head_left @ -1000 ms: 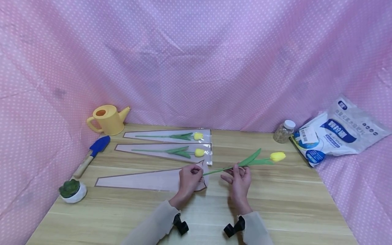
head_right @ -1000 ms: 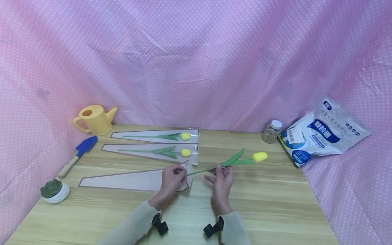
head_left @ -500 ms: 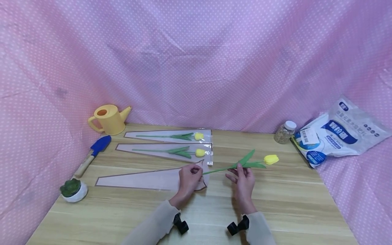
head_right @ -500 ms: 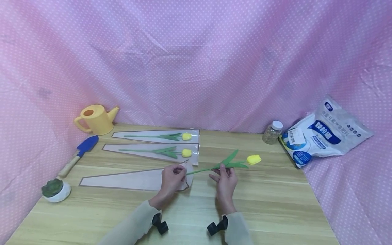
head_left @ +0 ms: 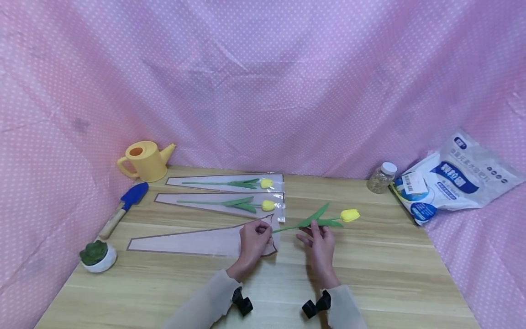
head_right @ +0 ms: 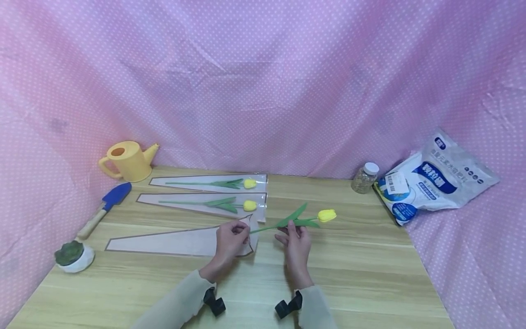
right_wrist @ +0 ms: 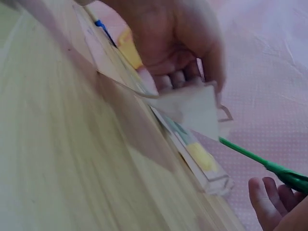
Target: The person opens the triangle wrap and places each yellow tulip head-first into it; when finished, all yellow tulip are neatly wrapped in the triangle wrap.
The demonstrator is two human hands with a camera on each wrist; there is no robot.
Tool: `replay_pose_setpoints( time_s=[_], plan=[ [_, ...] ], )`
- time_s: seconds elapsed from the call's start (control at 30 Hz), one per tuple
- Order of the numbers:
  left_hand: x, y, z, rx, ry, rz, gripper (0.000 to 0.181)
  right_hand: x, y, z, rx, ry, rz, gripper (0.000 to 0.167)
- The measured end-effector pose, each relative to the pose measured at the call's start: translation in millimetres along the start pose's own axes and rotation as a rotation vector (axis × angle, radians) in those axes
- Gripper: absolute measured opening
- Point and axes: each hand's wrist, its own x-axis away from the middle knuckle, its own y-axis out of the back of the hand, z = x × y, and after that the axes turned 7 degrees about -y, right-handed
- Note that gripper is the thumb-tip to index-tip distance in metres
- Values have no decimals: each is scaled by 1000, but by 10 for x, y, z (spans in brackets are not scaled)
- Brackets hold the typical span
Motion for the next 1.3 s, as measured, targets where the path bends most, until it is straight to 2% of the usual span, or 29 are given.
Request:
replay_pose_setpoints(
  time_s=[0.17, 0.37, 0.7, 0.93, 1.13, 1.3],
  plan=[
    [-6, 3, -2, 6, -6, 1, 4, -16, 40, 23, -37, -3, -20, 30],
    [5, -5, 1, 19, -39, -6, 4, 7, -31, 1, -51, -18, -14, 28],
    [17, -13, -23, -10, -82, -8, 4, 43, -105, -106, -23, -2, 40, 30],
    [13, -10, -20, -38, -76, -16, 5, 30, -64, -68, -59, -2, -1, 33],
    [27, -14, -17, -36, -73, -5, 5, 37, -91, -94, -99, -13, 40, 29],
    [27, -26, -6, -38, -109, -15, 4, 69, -134, -123, -109, -14, 49, 23]
  ],
)
